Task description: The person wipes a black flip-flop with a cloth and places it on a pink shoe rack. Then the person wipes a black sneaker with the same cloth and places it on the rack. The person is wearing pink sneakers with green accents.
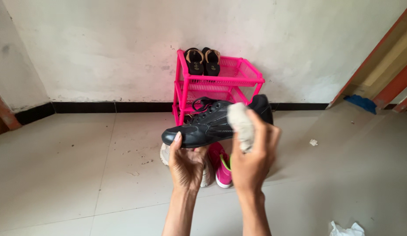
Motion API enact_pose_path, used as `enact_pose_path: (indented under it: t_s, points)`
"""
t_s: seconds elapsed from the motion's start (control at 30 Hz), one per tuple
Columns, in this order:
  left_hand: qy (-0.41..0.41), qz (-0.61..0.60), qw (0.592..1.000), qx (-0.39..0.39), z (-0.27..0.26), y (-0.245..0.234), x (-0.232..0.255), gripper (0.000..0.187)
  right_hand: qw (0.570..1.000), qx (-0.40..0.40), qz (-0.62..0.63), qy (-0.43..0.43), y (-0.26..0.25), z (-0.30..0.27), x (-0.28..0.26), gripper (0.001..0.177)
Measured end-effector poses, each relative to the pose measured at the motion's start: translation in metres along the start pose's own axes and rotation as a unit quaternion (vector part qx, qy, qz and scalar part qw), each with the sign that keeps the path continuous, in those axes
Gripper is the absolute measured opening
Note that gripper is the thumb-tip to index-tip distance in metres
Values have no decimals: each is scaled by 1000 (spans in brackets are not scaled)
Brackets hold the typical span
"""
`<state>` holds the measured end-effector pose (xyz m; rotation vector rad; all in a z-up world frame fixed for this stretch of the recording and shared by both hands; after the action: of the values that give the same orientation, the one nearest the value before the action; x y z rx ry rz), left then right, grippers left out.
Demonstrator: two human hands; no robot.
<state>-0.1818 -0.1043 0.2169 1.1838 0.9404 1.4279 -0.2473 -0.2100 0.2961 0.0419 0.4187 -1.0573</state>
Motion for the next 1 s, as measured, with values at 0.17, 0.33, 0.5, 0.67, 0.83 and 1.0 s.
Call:
enact_pose_path:
  t_s: [0.17, 0.33, 0.5, 0.67, 0.83, 1.0]
  points:
    - [-1, -2, 1000, 10, -1, 3, 1, 48, 998, 13, 11, 56, -4, 2, 4, 48]
    - [11, -9, 1000, 24, 3, 2, -2, 50, 996, -55, 60, 28, 15, -10, -17, 47]
    - [11, -19, 998, 63, 2, 6, 3, 53, 992, -91, 89, 3, 19, -23, -26, 51]
    - [21, 67, 995, 75, 1, 16, 16, 60, 1000, -1, 9, 3, 2, -2, 6, 50]
    - [0, 81, 993, 83, 3, 13, 19, 63, 997, 38, -6, 63, -18, 11, 31, 47]
    - [-1, 92, 990, 107, 1, 17, 15, 70, 998, 30, 17, 51, -14, 8, 29, 42]
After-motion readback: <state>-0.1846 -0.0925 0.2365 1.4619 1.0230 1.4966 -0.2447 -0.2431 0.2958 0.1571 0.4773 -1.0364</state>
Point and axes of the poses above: each hand's wrist, its own z-axis towards the middle knuckle, its own y-axis out of the palm, x = y × z, the point moved 1 cm from there along z, towards the middle knuckle, and after that the axes turned 6 degrees about z, right-handed, at the moved point
